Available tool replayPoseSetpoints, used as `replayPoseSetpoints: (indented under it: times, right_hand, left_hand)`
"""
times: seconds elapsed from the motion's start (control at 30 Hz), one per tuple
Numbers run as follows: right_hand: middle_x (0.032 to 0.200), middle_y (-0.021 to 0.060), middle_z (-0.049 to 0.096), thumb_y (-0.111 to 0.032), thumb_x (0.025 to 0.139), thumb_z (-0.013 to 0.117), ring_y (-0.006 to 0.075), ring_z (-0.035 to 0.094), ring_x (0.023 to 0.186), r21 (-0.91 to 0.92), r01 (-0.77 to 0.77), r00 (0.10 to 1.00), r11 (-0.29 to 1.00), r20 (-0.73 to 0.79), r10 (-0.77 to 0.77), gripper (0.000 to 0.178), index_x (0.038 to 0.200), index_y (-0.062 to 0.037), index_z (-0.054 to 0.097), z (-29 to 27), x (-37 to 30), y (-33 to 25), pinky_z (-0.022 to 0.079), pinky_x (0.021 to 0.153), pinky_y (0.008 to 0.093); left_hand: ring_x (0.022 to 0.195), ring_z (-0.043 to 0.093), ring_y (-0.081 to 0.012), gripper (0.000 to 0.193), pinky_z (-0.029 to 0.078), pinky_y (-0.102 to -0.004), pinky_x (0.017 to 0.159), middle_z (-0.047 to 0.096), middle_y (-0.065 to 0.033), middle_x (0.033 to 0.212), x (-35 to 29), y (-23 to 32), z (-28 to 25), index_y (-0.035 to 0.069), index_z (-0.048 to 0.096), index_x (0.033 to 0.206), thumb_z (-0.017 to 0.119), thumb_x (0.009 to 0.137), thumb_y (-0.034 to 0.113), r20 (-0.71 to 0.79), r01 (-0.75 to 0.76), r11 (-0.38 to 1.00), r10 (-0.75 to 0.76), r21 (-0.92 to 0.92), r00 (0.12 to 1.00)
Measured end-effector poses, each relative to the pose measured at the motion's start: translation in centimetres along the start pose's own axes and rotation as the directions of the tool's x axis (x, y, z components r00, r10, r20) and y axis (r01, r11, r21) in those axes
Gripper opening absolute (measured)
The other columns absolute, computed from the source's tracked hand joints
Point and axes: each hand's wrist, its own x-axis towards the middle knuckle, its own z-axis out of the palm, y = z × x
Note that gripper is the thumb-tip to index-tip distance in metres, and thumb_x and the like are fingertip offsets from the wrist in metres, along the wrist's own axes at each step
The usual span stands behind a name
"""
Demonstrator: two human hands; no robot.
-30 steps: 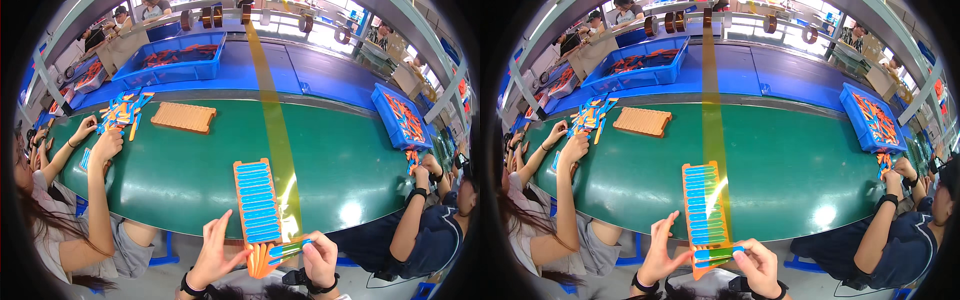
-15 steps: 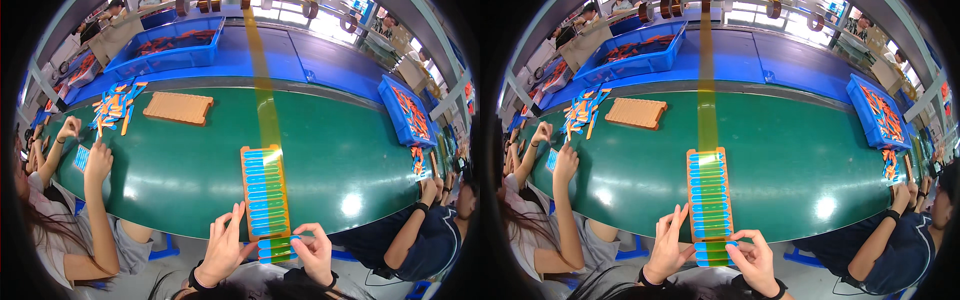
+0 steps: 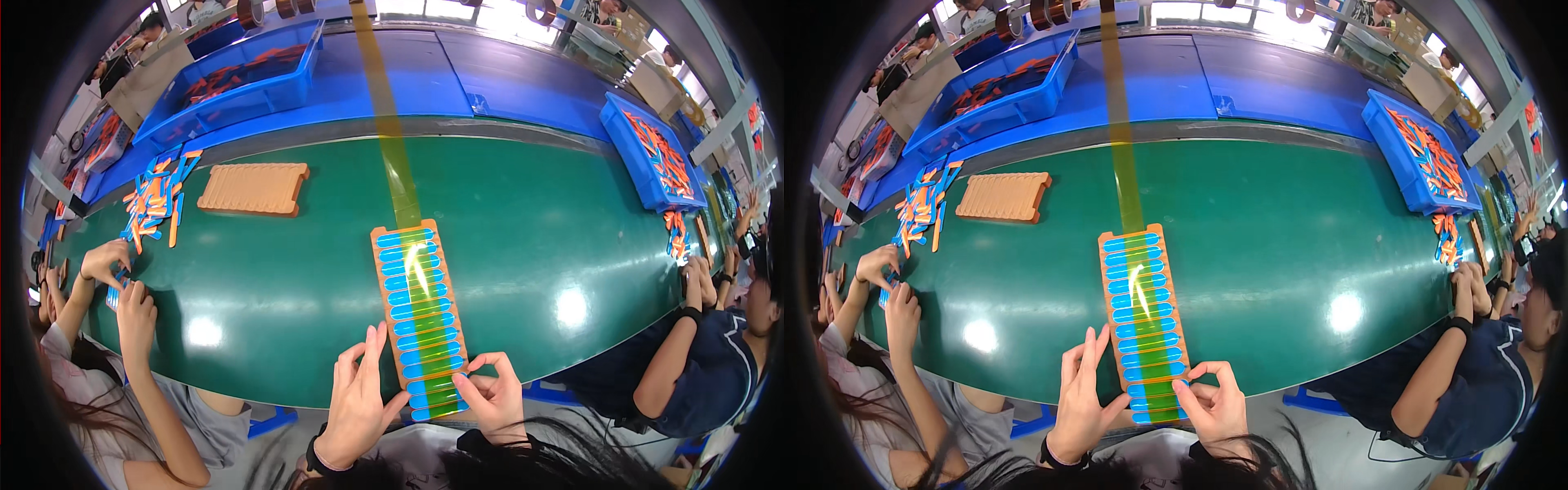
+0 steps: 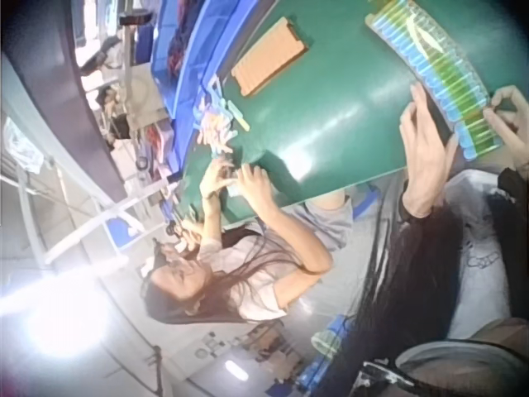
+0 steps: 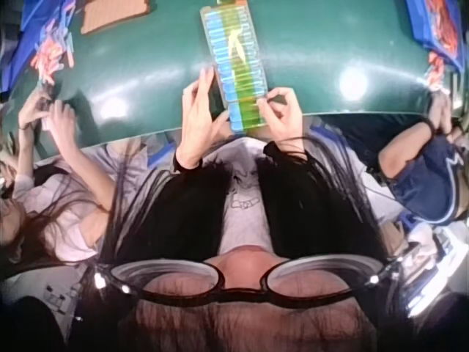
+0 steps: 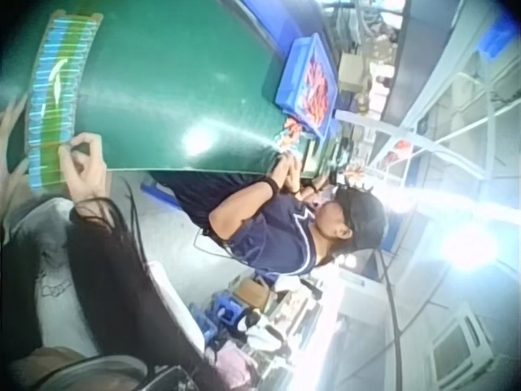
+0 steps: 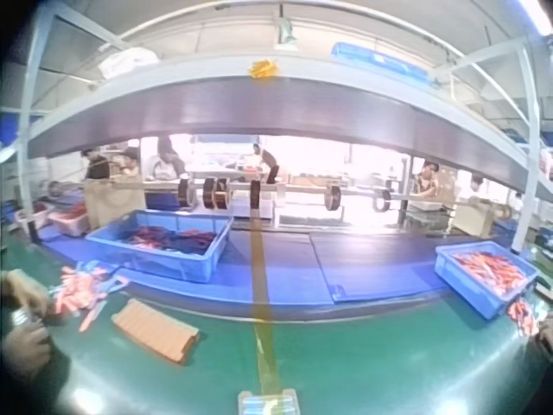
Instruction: Assembling small blue and green plastic pieces onto a brown plastic base at a factory assembly line.
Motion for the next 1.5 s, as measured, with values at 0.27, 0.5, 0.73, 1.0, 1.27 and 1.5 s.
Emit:
replayPoseSetpoints:
  times: [0.27, 0.5, 0.73, 1.0, 1.27, 1.5]
  right_hand:
    - [0.061, 0.0044, 0.058, -0.007, 0.083, 0.056, 0.0023, 0.049, 0.057, -0.105, -0.013, 1.000, 0.994, 0.010, 0.014, 0.023, 0.093, -0.0017, 0.037, 0.0, -0.1, -0.1, 0.039, 0.051, 0.0164]
    - [0.057, 0.0024, 0.056, -0.008, 0.082, 0.057, 0.0018, 0.048, 0.055, -0.100, 0.009, 1.000, 0.995, -0.006, -0.010, 0.022, 0.092, -0.0021, 0.038, 0.2, 0.0, 0.2, 0.039, 0.050, 0.0167]
    - [0.057, 0.0021, 0.055, -0.009, 0.082, 0.057, 0.0019, 0.048, 0.055, -0.114, 0.019, 0.999, 0.993, -0.023, -0.022, 0.022, 0.092, -0.0023, 0.038, 0.3, -0.2, 0.2, 0.039, 0.051, 0.0170]
    - [0.057, 0.0021, 0.055, -0.008, 0.083, 0.056, 0.0016, 0.047, 0.055, -0.068, 0.024, 1.000, 0.997, -0.016, -0.025, 0.021, 0.092, -0.0018, 0.038, 0.4, -0.2, 0.0, 0.037, 0.048, 0.0163]
    - [0.060, 0.0038, 0.057, -0.009, 0.083, 0.057, 0.0020, 0.049, 0.056, -0.124, 0.015, 1.000, 0.992, 0.001, -0.015, 0.023, 0.093, -0.0015, 0.038, -0.1, 0.4, -0.1, 0.037, 0.047, 0.0165]
    - [0.082, 0.0145, 0.061, -0.008, 0.084, 0.053, 0.0158, 0.062, 0.073, -0.291, 0.267, 0.962, 0.919, 0.021, -0.273, 0.022, 0.098, 0.0020, 0.039, -1.5, 0.4, -4.2, 0.050, 0.063, 0.0279]
  left_hand:
    - [0.091, 0.042, -0.0175, 0.068, 0.037, -0.0274, 0.068, 0.054, 0.0041, 0.116, -1.6, -2.2, -1.0, 0.009, 0.039, 0.122, 0.072, 0.063, 0.015, 0.025, -0.374, 0.882, 0.384, 0.286, 0.923]
    - [0.090, 0.042, -0.0152, 0.052, 0.036, -0.0288, 0.068, 0.056, 0.0079, 0.112, -1.5, -2.1, -1.3, 0.011, 0.049, 0.114, 0.069, 0.066, 0.016, 0.077, -0.410, 0.868, 0.405, 0.280, 0.911]
    - [0.091, 0.042, -0.0161, 0.050, 0.036, -0.0299, 0.070, 0.054, 0.0067, 0.114, -0.7, -2.1, -2.0, 0.010, 0.051, 0.114, 0.063, 0.066, 0.009, 0.096, -0.463, 0.857, 0.454, 0.224, 0.886]
    - [0.090, 0.041, -0.0136, 0.048, 0.035, -0.0281, 0.071, 0.051, 0.0103, 0.118, 0.6, -1.7, -2.9, 0.015, 0.049, 0.118, 0.060, 0.071, 0.014, 0.248, -0.537, 0.803, 0.482, 0.258, 0.841]
    - [0.087, 0.041, -0.0121, 0.054, 0.035, -0.0276, 0.071, 0.052, 0.0109, 0.115, 1.4, -1.9, -2.7, 0.015, 0.047, 0.122, 0.061, 0.071, 0.022, 0.335, -0.545, 0.811, 0.464, 0.212, 0.820]
    - [0.084, 0.041, -0.0127, 0.058, 0.037, -0.0265, 0.070, 0.051, 0.0036, 0.116, 0.9, -0.9, -2.9, 0.012, 0.043, 0.125, 0.059, 0.070, 0.021, 0.342, -0.627, 0.705, 0.530, 0.330, 0.776]
